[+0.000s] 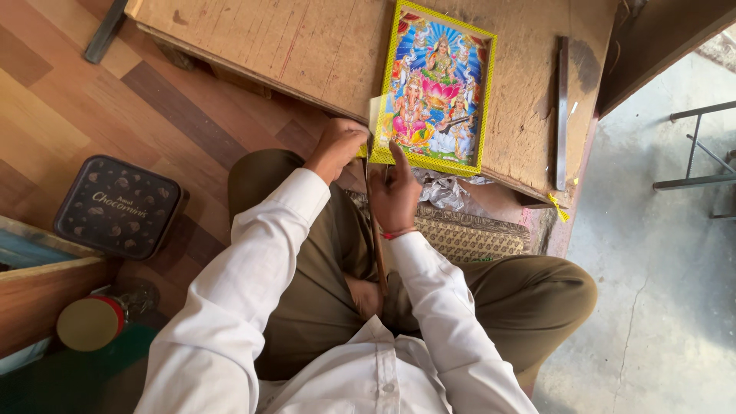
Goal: The person sits on the floor and applies a yellow decorative border to a framed picture of Hindu deities. They measure, cut, and press the border along each edge, then use a hammer and nail to secure the frame.
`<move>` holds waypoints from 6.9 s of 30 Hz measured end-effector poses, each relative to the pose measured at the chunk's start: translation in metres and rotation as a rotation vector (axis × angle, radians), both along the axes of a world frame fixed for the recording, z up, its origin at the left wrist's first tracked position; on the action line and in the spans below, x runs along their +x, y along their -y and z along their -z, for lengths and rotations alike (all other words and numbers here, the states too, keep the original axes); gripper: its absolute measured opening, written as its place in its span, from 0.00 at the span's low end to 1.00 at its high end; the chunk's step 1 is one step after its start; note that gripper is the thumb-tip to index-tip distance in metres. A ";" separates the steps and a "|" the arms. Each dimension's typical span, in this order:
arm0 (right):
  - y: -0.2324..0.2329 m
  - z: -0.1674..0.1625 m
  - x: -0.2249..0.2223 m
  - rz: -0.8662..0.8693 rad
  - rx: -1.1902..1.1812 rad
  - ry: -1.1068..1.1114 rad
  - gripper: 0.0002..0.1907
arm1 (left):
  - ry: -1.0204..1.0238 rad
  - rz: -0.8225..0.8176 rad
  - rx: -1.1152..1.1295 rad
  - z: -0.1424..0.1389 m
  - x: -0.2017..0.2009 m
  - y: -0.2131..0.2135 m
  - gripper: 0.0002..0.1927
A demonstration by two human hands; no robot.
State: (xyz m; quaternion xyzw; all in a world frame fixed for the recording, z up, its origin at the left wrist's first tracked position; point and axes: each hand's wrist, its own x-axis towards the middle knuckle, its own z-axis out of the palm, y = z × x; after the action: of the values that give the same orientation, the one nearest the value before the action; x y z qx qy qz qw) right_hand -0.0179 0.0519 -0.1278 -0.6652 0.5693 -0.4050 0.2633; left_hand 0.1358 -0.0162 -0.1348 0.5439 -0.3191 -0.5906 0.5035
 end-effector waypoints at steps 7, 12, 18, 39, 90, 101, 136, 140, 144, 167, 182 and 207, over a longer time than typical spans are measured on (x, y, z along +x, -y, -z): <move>0.090 -0.015 -0.173 0.120 -0.182 0.282 0.27 | 1.195 -0.221 -0.450 -0.009 0.041 0.035 0.28; 0.127 -0.021 -0.254 0.393 0.127 0.050 0.26 | 1.157 -0.246 -0.400 -0.024 0.058 0.069 0.41; 0.119 -0.005 -0.252 0.716 -0.234 -0.658 0.20 | 1.474 -0.463 -0.482 -0.033 0.024 0.053 0.34; 0.034 -0.020 0.008 0.158 -0.316 -0.504 0.26 | -0.040 -0.035 -0.009 -0.029 -0.028 0.013 0.11; 0.107 -0.159 -0.202 -0.243 -0.142 0.898 0.12 | 0.361 -0.017 -0.761 -0.203 -0.073 0.002 0.12; 0.091 -0.222 -0.228 -0.161 -0.025 0.703 0.05 | 0.197 0.032 -0.529 -0.237 -0.057 -0.005 0.12; 0.102 -0.234 -0.179 0.101 0.031 0.856 0.08 | 0.030 -0.070 -0.386 -0.243 -0.037 0.038 0.08; 0.106 -0.229 -0.175 0.135 0.057 0.876 0.06 | 0.039 -0.081 -0.355 -0.247 -0.037 0.037 0.08; 0.100 -0.230 -0.168 0.099 0.035 0.915 0.08 | 0.032 -0.079 -0.391 -0.249 -0.036 0.036 0.09; 0.151 -0.285 -0.100 -0.306 0.175 -0.141 0.17 | -0.081 -0.121 -0.394 -0.240 -0.031 0.042 0.11; 0.080 -0.259 -0.078 -0.207 -0.936 -0.520 0.14 | -0.228 -0.090 -0.081 -0.250 -0.026 0.047 0.06; 0.071 -0.246 -0.194 -0.091 -0.769 -0.654 0.21 | 1.517 0.097 -1.110 -0.232 -0.057 -0.001 0.32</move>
State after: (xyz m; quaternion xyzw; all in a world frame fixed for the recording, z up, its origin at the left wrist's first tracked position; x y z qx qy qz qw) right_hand -0.2115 -0.0194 0.1179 -0.8301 0.4021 -0.3442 -0.1754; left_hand 0.0783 -0.0148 0.0974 0.4517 -0.8200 0.1376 0.3235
